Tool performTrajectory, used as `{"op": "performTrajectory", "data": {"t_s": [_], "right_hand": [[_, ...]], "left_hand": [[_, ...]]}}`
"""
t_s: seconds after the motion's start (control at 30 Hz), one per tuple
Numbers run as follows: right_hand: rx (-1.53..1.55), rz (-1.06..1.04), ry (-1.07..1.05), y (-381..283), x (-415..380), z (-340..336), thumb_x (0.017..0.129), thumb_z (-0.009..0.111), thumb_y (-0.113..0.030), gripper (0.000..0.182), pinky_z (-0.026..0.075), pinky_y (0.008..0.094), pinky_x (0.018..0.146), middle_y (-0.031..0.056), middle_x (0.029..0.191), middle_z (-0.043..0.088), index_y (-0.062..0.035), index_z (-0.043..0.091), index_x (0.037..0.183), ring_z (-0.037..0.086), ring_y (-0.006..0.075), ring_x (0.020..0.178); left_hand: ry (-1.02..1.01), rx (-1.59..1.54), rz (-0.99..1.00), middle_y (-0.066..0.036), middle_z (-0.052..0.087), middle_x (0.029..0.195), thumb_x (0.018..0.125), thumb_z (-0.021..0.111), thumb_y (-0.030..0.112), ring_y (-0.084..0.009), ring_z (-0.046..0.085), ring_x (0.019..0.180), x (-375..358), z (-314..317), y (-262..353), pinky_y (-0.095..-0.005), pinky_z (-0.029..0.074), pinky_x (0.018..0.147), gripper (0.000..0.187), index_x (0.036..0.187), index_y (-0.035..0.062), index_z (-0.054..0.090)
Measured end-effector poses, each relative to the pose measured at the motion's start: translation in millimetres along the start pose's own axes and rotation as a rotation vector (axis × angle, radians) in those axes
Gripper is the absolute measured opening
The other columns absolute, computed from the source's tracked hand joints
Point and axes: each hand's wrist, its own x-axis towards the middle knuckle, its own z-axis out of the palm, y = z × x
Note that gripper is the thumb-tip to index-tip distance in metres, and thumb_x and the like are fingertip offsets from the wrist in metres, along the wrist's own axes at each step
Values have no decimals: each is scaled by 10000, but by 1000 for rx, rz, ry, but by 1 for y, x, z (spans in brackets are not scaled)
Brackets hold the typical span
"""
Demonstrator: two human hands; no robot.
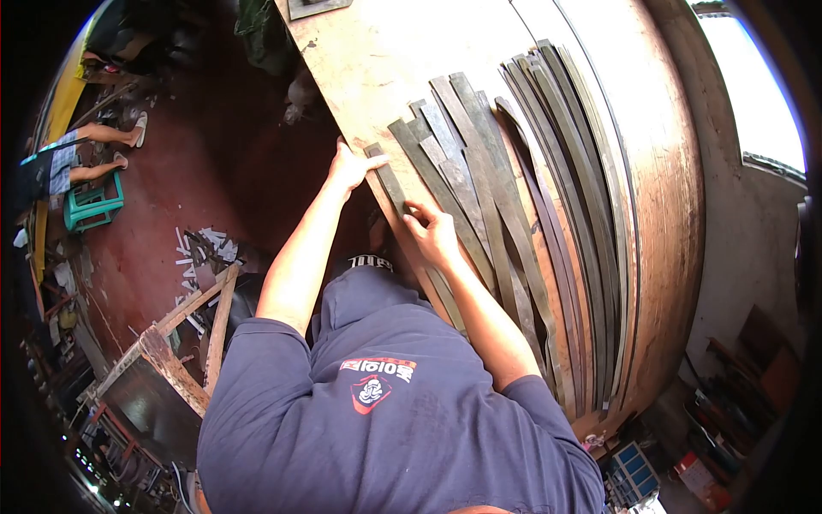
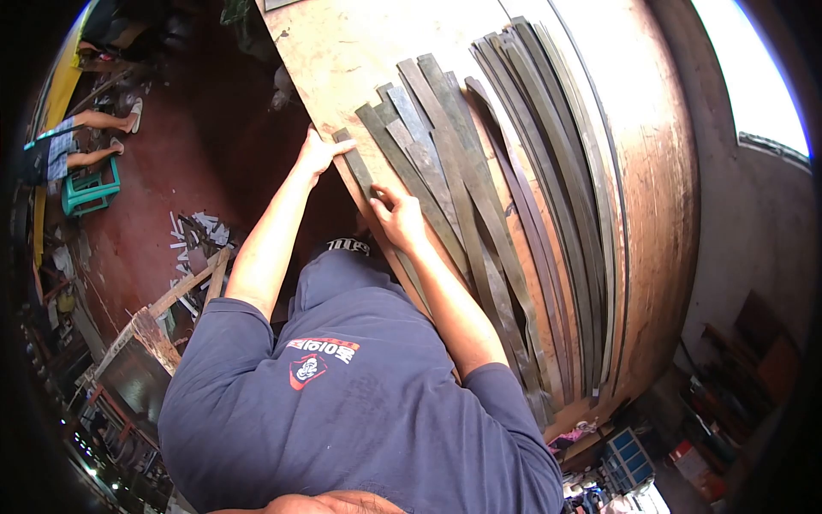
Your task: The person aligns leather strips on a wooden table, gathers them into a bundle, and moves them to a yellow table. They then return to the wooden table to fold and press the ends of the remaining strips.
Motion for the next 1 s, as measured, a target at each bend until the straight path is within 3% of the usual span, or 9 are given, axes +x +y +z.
{"op": "performTrajectory", "data": {"t_s": [0.47, 0.57, 0.67, 0.73, 0.77, 0.8, 0.9, 0.93, 1.0], "right_hand": [[-54, 24, 18, -5, -1, 1, 845, 677, -186, 303, 530, 357, 712, 184, 874, 702, -81, 674, 1129, 694, 278, 762], [-43, 34, 26, -7, -1, 2, 841, 681, -191, 308, 537, 359, 729, 183, 889, 704, -82, 674, 1128, 699, 287, 788], [-74, 24, 45, -8, -2, 3, 835, 685, -194, 313, 542, 360, 748, 185, 901, 705, -82, 674, 1127, 702, 299, 818], [-82, 24, 52, -10, -3, 3, 833, 687, -195, 316, 543, 361, 754, 187, 905, 704, -83, 674, 1128, 702, 302, 827], [-92, 24, 56, -11, -2, 3, 830, 690, -197, 320, 543, 363, 761, 189, 909, 704, -83, 673, 1129, 702, 305, 837], [-91, 25, 63, -10, -1, 4, 830, 690, -197, 320, 543, 363, 761, 189, 909, 704, -83, 673, 1129, 702, 305, 837], [-73, 13, 72, -8, -2, 6, 829, 691, -199, 324, 543, 365, 757, 192, 910, 703, -83, 673, 1131, 702, 308, 829], [-72, 20, 73, -9, -2, 5, 831, 691, -198, 323, 543, 365, 754, 193, 905, 702, -82, 673, 1131, 702, 310, 825], [-72, 24, 74, -11, -2, 6, 833, 690, -197, 321, 543, 365, 751, 194, 900, 701, -82, 672, 1132, 701, 312, 821]], "left_hand": [[-8, -46, 21, -189, 576, 1244, 594, 914, 175, -242, 569, 1146, -1, 0, -2, -335, 467, 975, 979, 1337, -41, 315], [-8, 0, 45, -200, 580, 1253, 605, 911, 227, -258, 577, 1148, -1, -1, -6, -335, 473, 966, 1024, 1376, -45, 295], [-3, 163, 33, -260, 478, 1364, 677, 860, 376, -314, 481, 1276, -18, 0, -2, -399, 408, 1041, 1059, 1428, -48, 246], [473, 742, 515, -283, 319, 1475, 761, 741, 518, -367, 307, 1394, -44, 11, 0, -507, 285, 1107, 1045, 1469, -23, 197], [365, 730, 623, -248, 223, 1531, 836, 620, 558, -386, 187, 1437, -54, 10, -1, -583, 187, 1117, 920, 1471, 9, 243], [260, 817, 842, -190, 255, 1540, 872, 598, 500, -363, 203, 1441, -60, 7, -8, -590, 191, 1114, 812, 1469, 41, 295], [-293, 1021, 1153, -88, 229, 1578, 849, 629, 400, -279, 162, 1471, -83, -7, -6, -588, 131, 1144, 752, 1481, 127, 326], [-294, 1020, 1155, -88, 229, 1578, 849, 629, 400, -279, 162, 1471, -79, -13, -9, -588, 131, 1144, 752, 1481, 127, 326], [-566, 1188, 1034, -39, 222, 1584, 848, 610, 451, -258, 148, 1475, -65, -25, -6, -577, 118, 1155, 755, 1491, 184, 319]]}}
